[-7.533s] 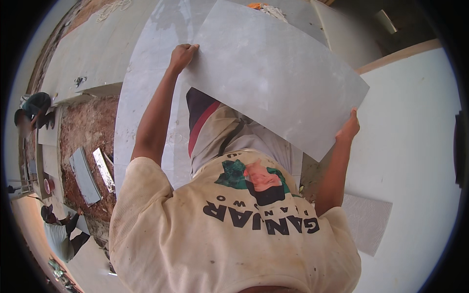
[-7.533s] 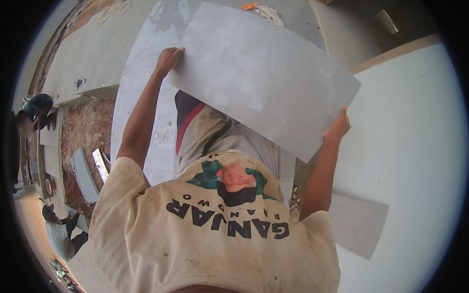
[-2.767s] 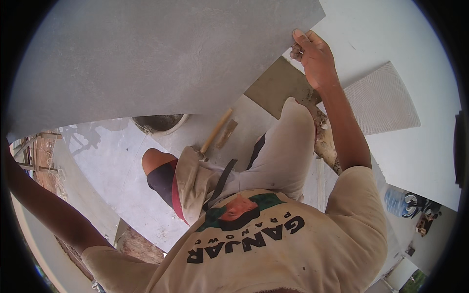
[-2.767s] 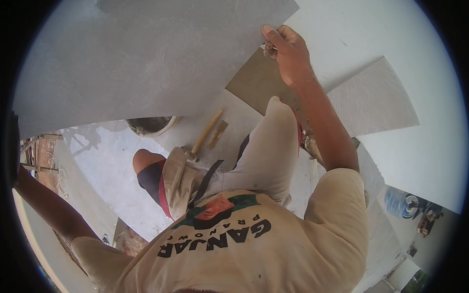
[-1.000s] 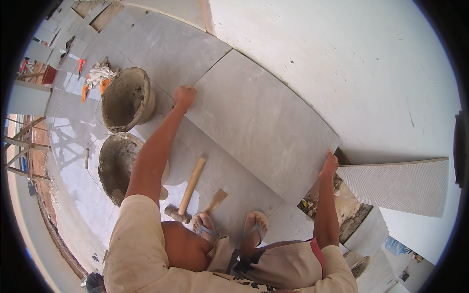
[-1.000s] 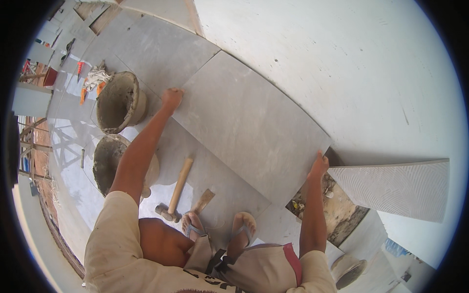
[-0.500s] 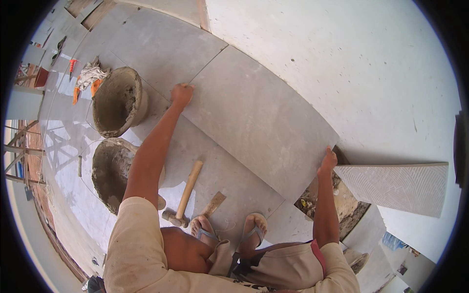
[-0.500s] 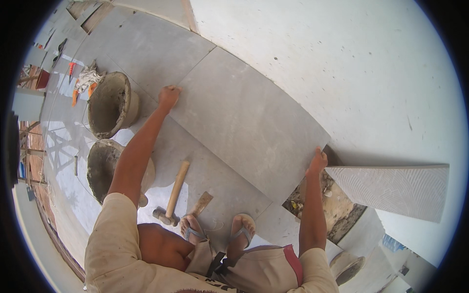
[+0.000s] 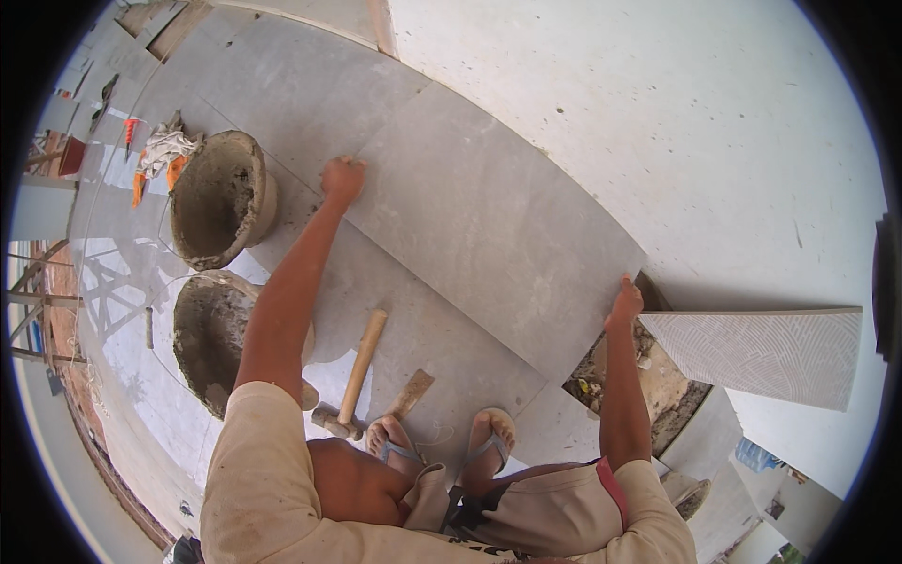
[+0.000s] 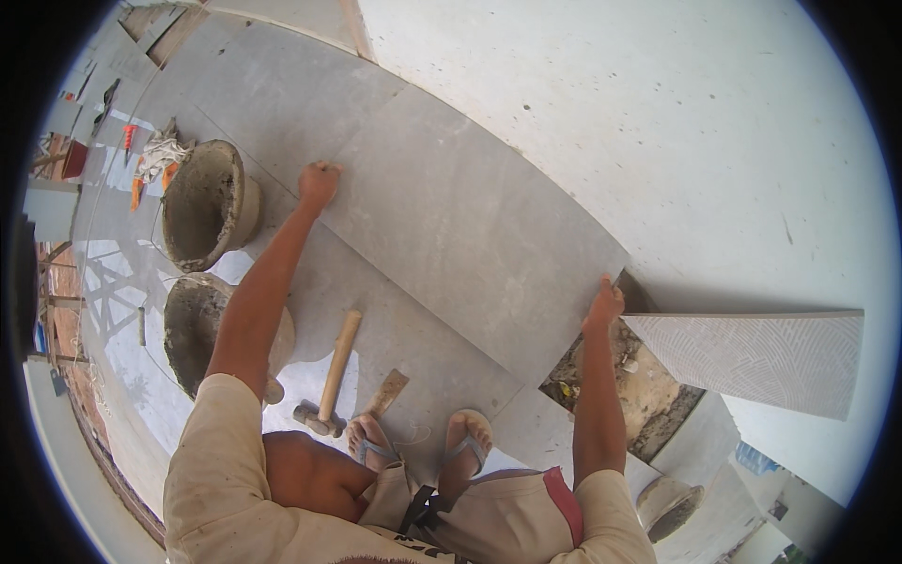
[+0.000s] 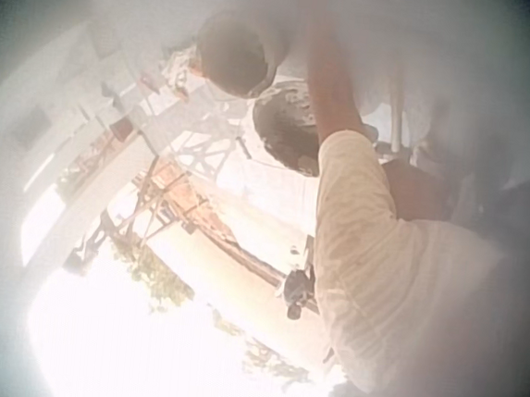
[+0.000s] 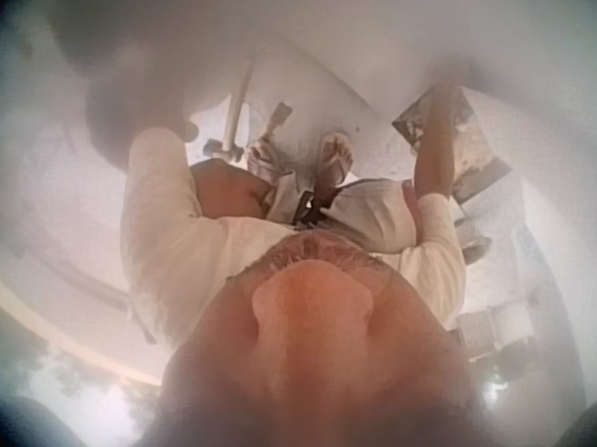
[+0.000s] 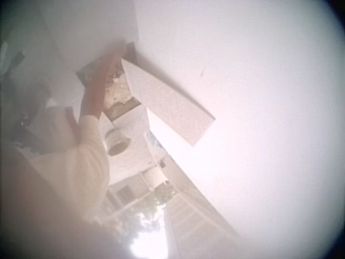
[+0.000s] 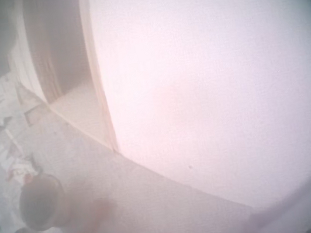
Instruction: The person spreads cement on the floor using a trowel and places a large ceramic tile onto the prepared surface. They then use a rubber mallet to tap the tile into place and a cloth to wipe excess cement from the tile surface.
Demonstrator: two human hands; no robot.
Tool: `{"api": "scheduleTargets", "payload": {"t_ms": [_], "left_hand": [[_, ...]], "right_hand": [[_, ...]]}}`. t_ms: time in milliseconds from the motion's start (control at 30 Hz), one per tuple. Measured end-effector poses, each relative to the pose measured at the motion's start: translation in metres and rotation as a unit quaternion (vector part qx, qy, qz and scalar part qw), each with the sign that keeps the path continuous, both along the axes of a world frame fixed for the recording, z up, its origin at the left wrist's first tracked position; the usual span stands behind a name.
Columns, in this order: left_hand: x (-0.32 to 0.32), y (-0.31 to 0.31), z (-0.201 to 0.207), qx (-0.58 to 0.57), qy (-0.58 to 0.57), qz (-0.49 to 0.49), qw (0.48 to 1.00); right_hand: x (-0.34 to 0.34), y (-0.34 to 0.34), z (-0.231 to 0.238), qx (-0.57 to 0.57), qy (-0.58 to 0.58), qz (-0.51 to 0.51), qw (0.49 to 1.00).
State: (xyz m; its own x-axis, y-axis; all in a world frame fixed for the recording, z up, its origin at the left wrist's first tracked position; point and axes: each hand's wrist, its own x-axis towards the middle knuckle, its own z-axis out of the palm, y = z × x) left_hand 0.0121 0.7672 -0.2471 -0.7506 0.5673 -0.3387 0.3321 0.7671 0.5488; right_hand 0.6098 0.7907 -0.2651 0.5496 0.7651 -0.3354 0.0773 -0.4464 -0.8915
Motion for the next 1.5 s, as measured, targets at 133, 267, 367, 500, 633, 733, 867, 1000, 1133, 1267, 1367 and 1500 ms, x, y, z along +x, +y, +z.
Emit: {"api": "scheduleTargets", "payload": {"t_ms": [133,267,367,500,633,733,867,1000,1133,1267,1367,1500], "left_hand": [[0.001,0.001,0.0,-0.001,0.014,-0.005,1.0],[-0.006,-0.001,-0.006,0.022,0.061,-0.041,0.997],[-0.007,-0.003,-0.004,0.027,0.048,-0.034,0.998],[-0.004,-0.003,0.007,0.027,0.022,-0.051,0.998],[-0.007,-0.004,0.005,0.006,0.071,-0.084,0.994],[-0.005,-0.002,0.005,-0.018,0.12,-0.131,0.984],[-0.024,-0.002,-0.004,-0.05,0.145,-0.188,0.97],[-0.022,0.009,0.003,-0.084,0.139,-0.24,0.957],[-0.014,0.002,0.006,-0.067,0.161,-0.205,0.963],[-0.017,0.003,-0.001,-0.071,0.168,-0.221,0.958],[-0.017,-0.004,-0.011,-0.077,0.151,-0.222,0.96],[-0.018,-0.016,-0.015,-0.049,0.211,-0.254,0.943]], "right_hand": [[0.002,0.0,0.0,-0.003,0.01,0.004,1.0],[0.007,0.001,-0.007,-0.015,0.006,0.015,1.0],[-0.001,0.0,-0.003,-0.013,0.006,0.003,1.0],[-0.002,0.0,0.0,-0.006,-0.001,-0.004,1.0],[0.005,0.005,-0.004,-0.057,0.008,0.018,0.998],[0.014,0.008,-0.007,-0.069,0.049,0.012,0.996],[0.007,0.008,-0.013,-0.047,0.019,0.02,0.998],[0.019,0.009,-0.02,-0.029,0.028,0.01,0.999],[0.016,0.01,-0.014,-0.054,0.042,0.02,0.997],[0.023,0.011,-0.021,-0.054,0.07,0.03,0.996],[0.014,0.011,-0.016,-0.066,0.086,0.038,0.993],[0.005,0.011,-0.012,-0.07,0.05,0.014,0.996]]}}
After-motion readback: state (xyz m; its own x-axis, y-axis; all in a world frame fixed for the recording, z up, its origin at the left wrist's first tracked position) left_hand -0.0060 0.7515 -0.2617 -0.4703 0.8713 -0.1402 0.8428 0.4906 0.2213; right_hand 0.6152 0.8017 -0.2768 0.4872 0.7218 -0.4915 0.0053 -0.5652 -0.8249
